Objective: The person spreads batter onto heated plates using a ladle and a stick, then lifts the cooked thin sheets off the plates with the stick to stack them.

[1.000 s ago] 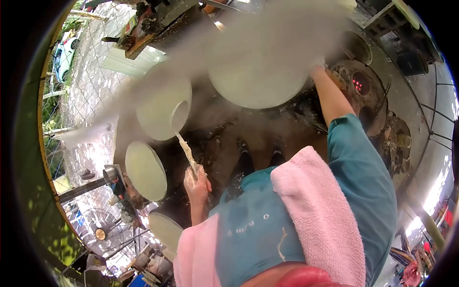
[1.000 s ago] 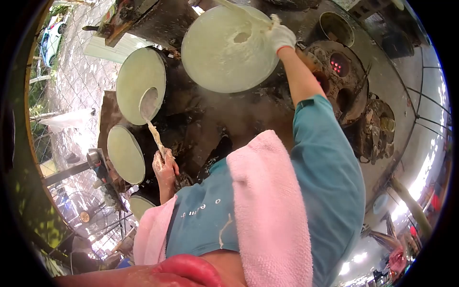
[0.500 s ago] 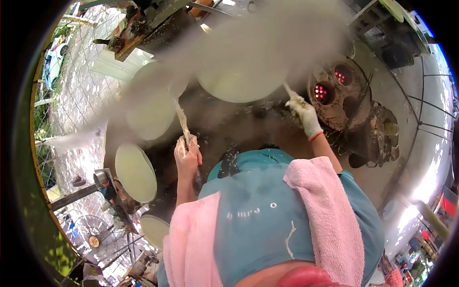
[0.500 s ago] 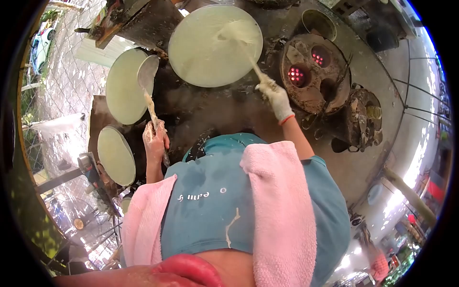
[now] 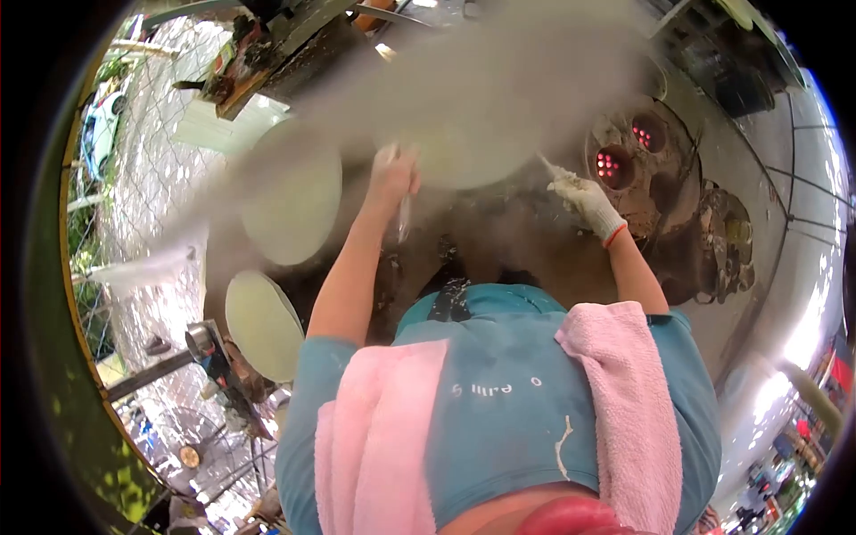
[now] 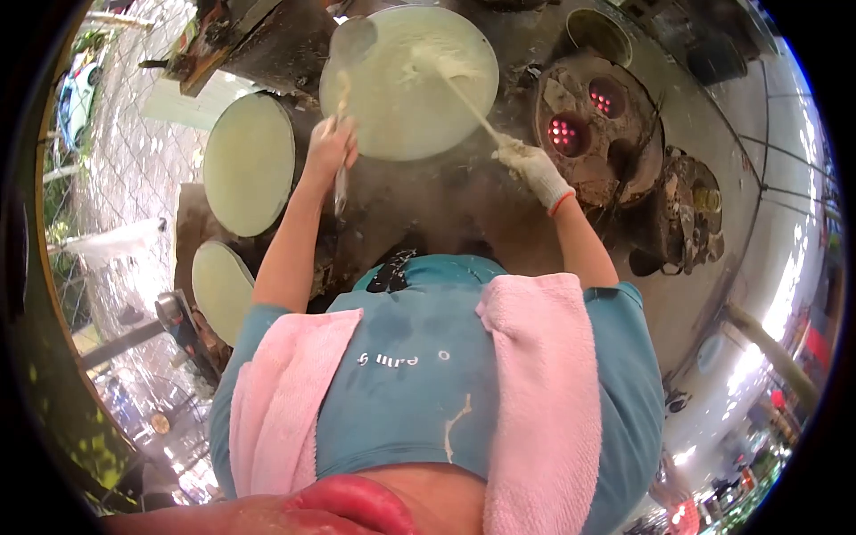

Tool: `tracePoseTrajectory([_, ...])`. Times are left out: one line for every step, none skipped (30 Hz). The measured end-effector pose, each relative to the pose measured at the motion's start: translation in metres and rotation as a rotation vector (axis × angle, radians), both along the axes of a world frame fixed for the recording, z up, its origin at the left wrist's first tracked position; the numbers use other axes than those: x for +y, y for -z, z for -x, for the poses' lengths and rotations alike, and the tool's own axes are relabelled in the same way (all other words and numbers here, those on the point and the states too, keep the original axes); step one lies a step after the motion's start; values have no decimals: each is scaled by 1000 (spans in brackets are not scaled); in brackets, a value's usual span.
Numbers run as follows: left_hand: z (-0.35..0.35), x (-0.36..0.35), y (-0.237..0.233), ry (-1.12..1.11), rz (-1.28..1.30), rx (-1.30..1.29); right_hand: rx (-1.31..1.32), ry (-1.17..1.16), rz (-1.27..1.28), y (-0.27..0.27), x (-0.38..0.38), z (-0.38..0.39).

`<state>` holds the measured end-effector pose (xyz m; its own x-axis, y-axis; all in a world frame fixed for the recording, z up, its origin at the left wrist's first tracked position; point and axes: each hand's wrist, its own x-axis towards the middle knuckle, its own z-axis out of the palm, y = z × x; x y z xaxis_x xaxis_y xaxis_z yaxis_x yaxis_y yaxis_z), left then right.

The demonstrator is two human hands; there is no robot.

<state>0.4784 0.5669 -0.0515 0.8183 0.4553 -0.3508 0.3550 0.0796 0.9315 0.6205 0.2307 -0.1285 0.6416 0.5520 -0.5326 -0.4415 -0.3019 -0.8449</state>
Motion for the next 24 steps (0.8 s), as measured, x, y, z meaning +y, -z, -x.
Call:
tracePoseTrajectory([-23, 14, 24, 34, -23, 25, 44, -61, 55, -3, 0, 12])
tracePoseTrajectory([-44, 22, 44, 72, -43, 53, 52, -36, 63, -11, -1, 24])
tracePoseTrajectory([-64, 19, 45, 49, 76, -13, 29, 77, -9, -24, -2, 38])
tracePoseTrajectory([-81, 13, 41, 28, 202, -71, 5, 194, -75, -31, -2, 53])
tracePoseTrajectory([-90, 11, 39, 62, 225, -49, -37, 446, -202, -8, 1, 67])
tracePoseTrajectory([-95, 8, 37, 137, 316, -3, -24, 483, -174, 14, 6, 86])
tracePoseTrajectory([-104, 8, 40, 212, 401, 32, 150, 582, -250, 33, 17, 100])
tracePoseTrajectory([-107, 15, 69, 244, 414, 38, 315, 676, -340, 40, 34, 109])
tracePoseTrajectory([-103, 23, 119, 308, 312, 42, 599, 849, -499, 22, 70, 123])
tracePoseTrajectory([-98, 26, 146, 365, 207, 43, 277, 468, -66, -23, 85, 142])
tracePoseTrajectory([-89, 13, 125, 379, 213, 47, 350, 433, -103, -13, 88, 142])
tracePoseTrajectory([-72, -6, 79, 119, 460, 104, 423, 393, -145, -2, 91, 141])
tracePoseTrajectory([-58, -16, 48, -151, 697, 163, 361, 476, -150, -17, 92, 138])
tracePoseTrajectory([-51, -13, 40, -146, 695, 167, 297, 555, -155, -34, 91, 132])
tracePoseTrajectory([-48, -11, 34, -133, 721, 208, 128, 566, -237, -32, 86, 125])
tracePoseTrajectory([-45, -12, 32, -124, 750, 252, 127, 563, -233, -19, 86, 127])
tracePoseTrajectory([-43, -14, 36, -125, 754, 253, 164, 546, -185, 5, 89, 135])
tracePoseTrajectory([-44, -16, 44, -124, 817, 234, 198, 528, -140, 2, 96, 138])
tracePoseTrajectory([-43, -19, 51, -129, 879, 208, 324, 391, -169, -5, 99, 142])
tracePoseTrajectory([-37, -19, 58, -145, 878, 195, 459, 314, -40, 6, 103, 143])
tracePoseTrajectory([-30, -19, 61, -134, 1074, 49, 494, 302, -78, -16, 103, 138])
tracePoseTrajectory([-26, -15, 63, -119, 1258, -115, 527, 282, -119, -41, 101, 131])
tracePoseTrajectory([-1, -17, 9, -65, 682, -104, 417, 278, -121, -56, 93, 123])
tracePoseTrajectory([16, -8, 19, -267, 745, -287, 305, 268, -128, -65, 81, 113])
